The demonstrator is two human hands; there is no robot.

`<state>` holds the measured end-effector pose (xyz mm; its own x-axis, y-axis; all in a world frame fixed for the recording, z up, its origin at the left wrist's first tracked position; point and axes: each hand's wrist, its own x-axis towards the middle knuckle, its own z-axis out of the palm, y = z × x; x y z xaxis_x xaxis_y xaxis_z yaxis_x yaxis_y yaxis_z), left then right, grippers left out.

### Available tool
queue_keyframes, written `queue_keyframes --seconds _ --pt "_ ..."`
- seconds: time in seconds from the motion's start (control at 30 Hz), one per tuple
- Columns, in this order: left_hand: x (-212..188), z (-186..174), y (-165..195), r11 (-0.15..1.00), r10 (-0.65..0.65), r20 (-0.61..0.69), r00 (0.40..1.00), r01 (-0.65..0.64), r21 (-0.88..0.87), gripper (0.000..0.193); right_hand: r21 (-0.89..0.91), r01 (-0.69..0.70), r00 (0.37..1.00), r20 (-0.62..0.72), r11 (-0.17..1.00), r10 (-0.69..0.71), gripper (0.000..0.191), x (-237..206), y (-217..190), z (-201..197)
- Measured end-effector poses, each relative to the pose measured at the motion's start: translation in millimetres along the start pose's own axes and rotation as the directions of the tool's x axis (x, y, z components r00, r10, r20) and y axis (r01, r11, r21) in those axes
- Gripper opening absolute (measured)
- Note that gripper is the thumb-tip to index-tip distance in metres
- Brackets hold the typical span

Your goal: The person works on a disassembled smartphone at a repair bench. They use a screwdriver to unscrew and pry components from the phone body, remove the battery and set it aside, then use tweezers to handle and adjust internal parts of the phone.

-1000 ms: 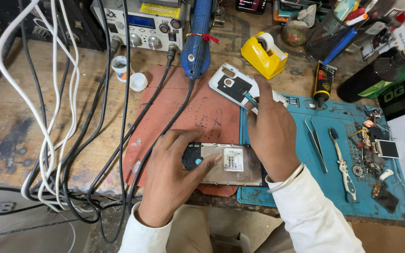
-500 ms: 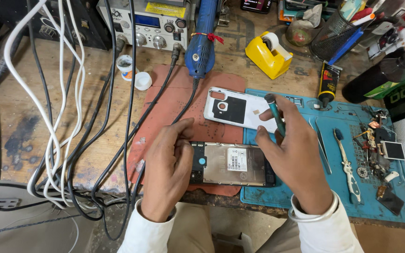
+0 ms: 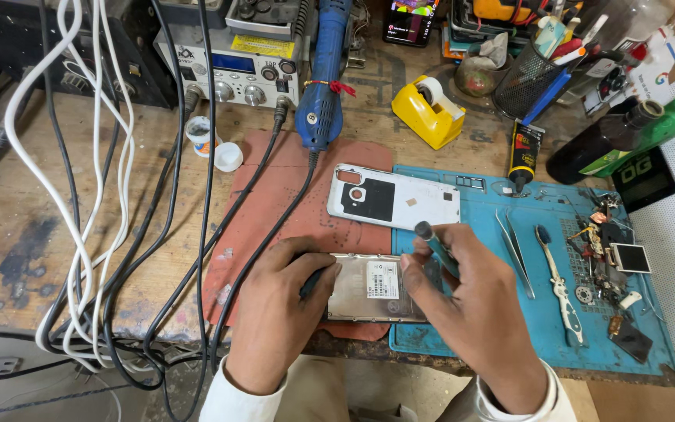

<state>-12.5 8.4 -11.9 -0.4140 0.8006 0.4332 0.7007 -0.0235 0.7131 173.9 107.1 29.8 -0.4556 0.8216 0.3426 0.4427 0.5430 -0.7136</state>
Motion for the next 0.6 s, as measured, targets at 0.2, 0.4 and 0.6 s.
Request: queue_keyframes --seconds 0.2,0.4,0.6 --pt "0 -1 2 0.999 0.032 0.006 0.999 -0.032 0.014 0.019 -0.347 -0.237 0.966 -0.182 0.907 0.183 0.046 -19 30 -28" --pt "-2 -3 4 0.999 0.026 -0.031 0.999 -0.027 -0.032 0.025 -0.666 -0.368 0.93 -0.264 0.648 0.257 0.054 -40 77 -54" --pt "-2 -3 3 0.997 0.038 -0.037 0.999 -0.04 -0.069 0.026 -0.667 -0.475 0.877 -0.307 0.574 0.37 0.048 -46 94 -53"
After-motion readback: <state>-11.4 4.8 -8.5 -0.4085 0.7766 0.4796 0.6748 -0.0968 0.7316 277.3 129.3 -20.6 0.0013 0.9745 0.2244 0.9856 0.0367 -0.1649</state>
